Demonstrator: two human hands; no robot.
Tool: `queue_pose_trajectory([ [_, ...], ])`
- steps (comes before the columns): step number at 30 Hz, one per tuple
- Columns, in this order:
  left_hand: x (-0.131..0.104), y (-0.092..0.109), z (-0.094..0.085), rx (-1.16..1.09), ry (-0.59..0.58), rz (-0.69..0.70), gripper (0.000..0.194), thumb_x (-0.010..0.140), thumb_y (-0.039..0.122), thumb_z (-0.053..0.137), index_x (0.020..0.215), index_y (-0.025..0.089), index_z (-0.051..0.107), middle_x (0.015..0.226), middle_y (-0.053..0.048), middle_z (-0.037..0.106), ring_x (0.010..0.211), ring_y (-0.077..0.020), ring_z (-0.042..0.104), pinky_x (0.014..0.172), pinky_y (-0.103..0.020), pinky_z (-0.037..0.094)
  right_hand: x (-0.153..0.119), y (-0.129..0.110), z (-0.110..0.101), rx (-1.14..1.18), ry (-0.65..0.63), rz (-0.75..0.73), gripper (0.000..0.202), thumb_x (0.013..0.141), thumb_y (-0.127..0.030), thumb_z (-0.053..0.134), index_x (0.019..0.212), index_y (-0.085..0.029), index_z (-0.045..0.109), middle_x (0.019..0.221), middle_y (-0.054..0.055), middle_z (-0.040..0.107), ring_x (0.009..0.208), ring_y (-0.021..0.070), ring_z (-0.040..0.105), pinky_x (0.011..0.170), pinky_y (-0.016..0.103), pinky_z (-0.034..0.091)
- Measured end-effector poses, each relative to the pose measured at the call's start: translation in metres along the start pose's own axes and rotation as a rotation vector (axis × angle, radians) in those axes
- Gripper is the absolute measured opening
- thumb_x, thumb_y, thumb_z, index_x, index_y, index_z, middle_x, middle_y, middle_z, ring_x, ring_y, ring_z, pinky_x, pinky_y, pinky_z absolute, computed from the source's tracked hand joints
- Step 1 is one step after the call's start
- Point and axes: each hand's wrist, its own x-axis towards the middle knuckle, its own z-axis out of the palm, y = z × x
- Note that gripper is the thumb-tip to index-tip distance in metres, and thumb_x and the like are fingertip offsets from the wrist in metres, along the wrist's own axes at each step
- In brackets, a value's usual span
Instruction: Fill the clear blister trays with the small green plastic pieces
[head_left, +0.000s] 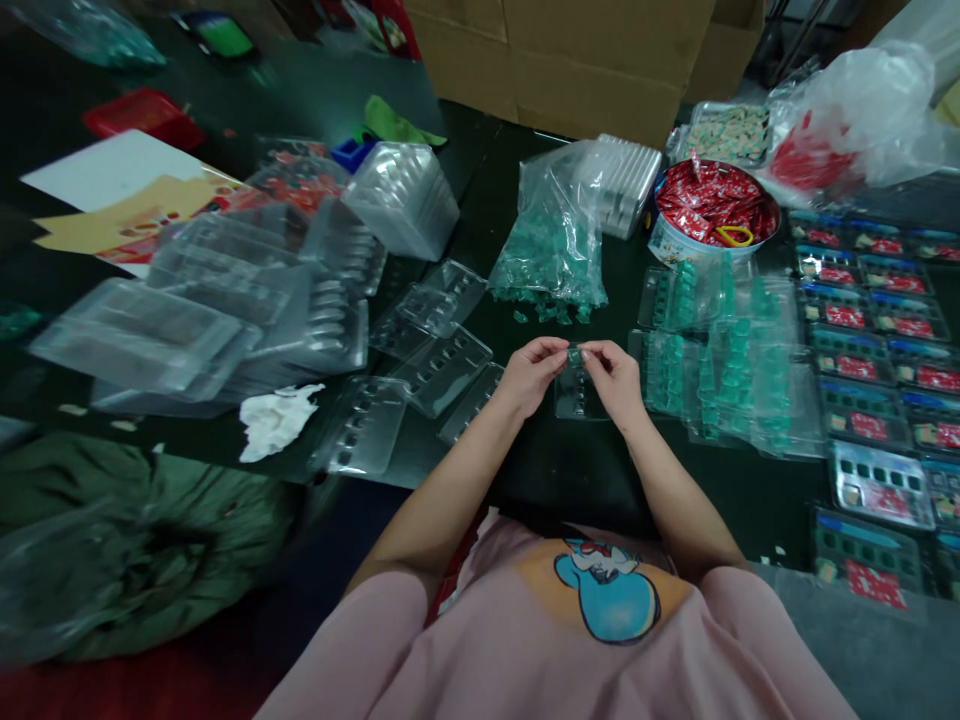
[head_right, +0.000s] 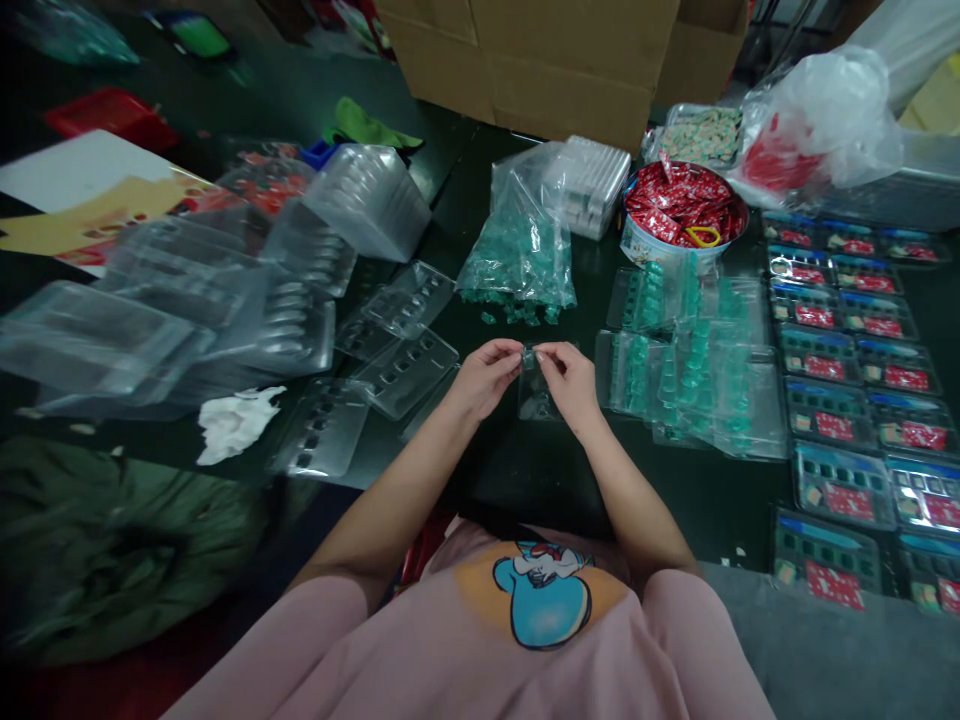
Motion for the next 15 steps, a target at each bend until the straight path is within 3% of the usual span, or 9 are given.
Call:
queue_pose_trajectory([
  [10,-0.0032,0.0026,-0.0048,0.038,-0.102,0.009,0.030,0.062,0.023,0.086,0.088,0.017,0.071,0.078,0.001,0.062,0.072,-0.0086,0.057,0.069,-0.020,0.046,-0.0005,-0.0028,-0.0015,0.100,-0.076,0.017,0.019,0.090,-0.038,0.055,0.090,-0.022,0.065,0.087,0.002,0.066,0.074,0.0148,0.062,0.072,0.030,0.050],
  [15,-0.0089,0.0067,0.0014,0.038,-0.150,-0.022,0.031,0.064,0.024,0.085,0.090,0.017,0.070,0.079,0.000,0.063,0.073,-0.0095,0.058,0.073,-0.022,0.047,-0.0036,-0.0002,0.0060,0.104,0.003,0.062,0.021,0.091,-0.041,0.050,0.086,-0.022,0.058,0.078,0.000,0.060,0.072,0.0144,0.058,0.069,0.028,0.047],
])
